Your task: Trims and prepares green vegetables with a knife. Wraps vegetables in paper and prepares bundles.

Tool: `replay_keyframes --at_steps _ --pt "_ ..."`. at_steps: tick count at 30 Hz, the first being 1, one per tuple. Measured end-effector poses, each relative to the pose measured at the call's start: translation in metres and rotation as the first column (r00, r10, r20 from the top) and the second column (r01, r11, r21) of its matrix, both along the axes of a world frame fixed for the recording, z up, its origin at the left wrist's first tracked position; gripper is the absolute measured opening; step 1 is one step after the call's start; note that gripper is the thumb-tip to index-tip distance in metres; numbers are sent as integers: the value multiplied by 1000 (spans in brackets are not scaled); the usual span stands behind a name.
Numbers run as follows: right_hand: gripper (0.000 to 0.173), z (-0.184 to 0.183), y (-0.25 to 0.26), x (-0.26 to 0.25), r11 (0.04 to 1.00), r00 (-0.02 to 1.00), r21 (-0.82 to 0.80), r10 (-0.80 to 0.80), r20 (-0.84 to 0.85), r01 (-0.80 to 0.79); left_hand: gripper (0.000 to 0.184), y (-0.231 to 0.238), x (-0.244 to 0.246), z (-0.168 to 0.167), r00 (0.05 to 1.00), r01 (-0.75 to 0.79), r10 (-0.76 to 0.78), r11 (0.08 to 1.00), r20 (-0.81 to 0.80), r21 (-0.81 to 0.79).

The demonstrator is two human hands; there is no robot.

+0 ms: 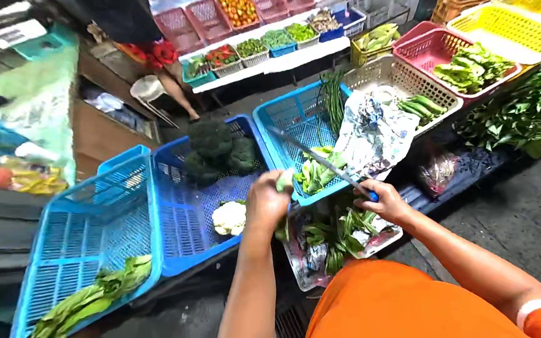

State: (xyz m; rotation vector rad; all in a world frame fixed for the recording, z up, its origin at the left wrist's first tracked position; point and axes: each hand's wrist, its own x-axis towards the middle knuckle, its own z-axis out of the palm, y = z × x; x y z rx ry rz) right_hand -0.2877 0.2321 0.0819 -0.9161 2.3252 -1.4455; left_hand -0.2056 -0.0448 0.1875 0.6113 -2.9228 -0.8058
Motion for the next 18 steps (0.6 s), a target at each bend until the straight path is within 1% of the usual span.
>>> replay_keyframes --at_steps 2,3,4,5,6,7,8,9,10,11,12,13,14,15,16,17,18 --pt "29 1 5 1 998 999 -49 -25 29 26 40 -6 -31 0 998 -18 14 998 -62 -63" --pt "27 1 9 3 997 998 -67 -24 64 28 48 -7 -43 -2 996 -31 25 997 -86 -65" --pt "26 1 14 4 997 994 -76 -13 109 21 57 -6 -51 -7 990 -36 28 998 -136 -58" --pt "26 -1 21 5 997 989 -72 10 151 1 62 -3 -54 -12 974 -27 15 998 -225 -49" --pt "26 -6 30 7 997 982 -74 39 186 -25 57 3 -53 -18 942 4 -9 1000 -335 -16" --pt "27 -14 40 9 996 974 -73 71 213 -57 45 11 -46 -23 901 67 -41 997 -431 44" --pt "27 -26 52 13 994 966 -68 97 239 -83 33 21 -33 -29 874 161 -71 976 -481 148" --pt "27 -39 65 18 993 960 -55 112 259 -101 25 31 -15 -35 876 265 -95 913 -472 309" --pt "26 -53 79 23 993 956 -31 117 269 -113 21 38 1 -47 900 333 -113 800 -420 499" --pt "27 -68 93 29 994 954 12 105 281 -113 20 42 14 -64 932 345 -158 663 -326 665" --pt "27 -81 107 36 992 950 68 84 300 -109 21 44 23 -86 949 302 -249 562 -191 770" --pt "28 -95 121 43 986 944 128 60 323 -106 25 43 27 -111 931 240 -363 535 -36 810" --pt "29 -107 134 52 976 935 191 30 353 -104 28 41 24 -137 881 171 -453 573 136 802" --pt "30 -119 147 60 960 921 257 1 389 -109 31 41 17 -166 823 96 -479 647 305 757" --pt "31 -130 160 68 940 905 319 -25 425 -124 33 43 9 -196 784 17 -434 729 444 684" --pt "31 -141 171 74 915 889 377 -50 455 -141 36 46 0 -225 775 -56 -347 796 529 603" --pt "32 -149 181 80 889 877 432 -78 474 -154 35 48 -9 -253 804 -77 -264 842 533 534"
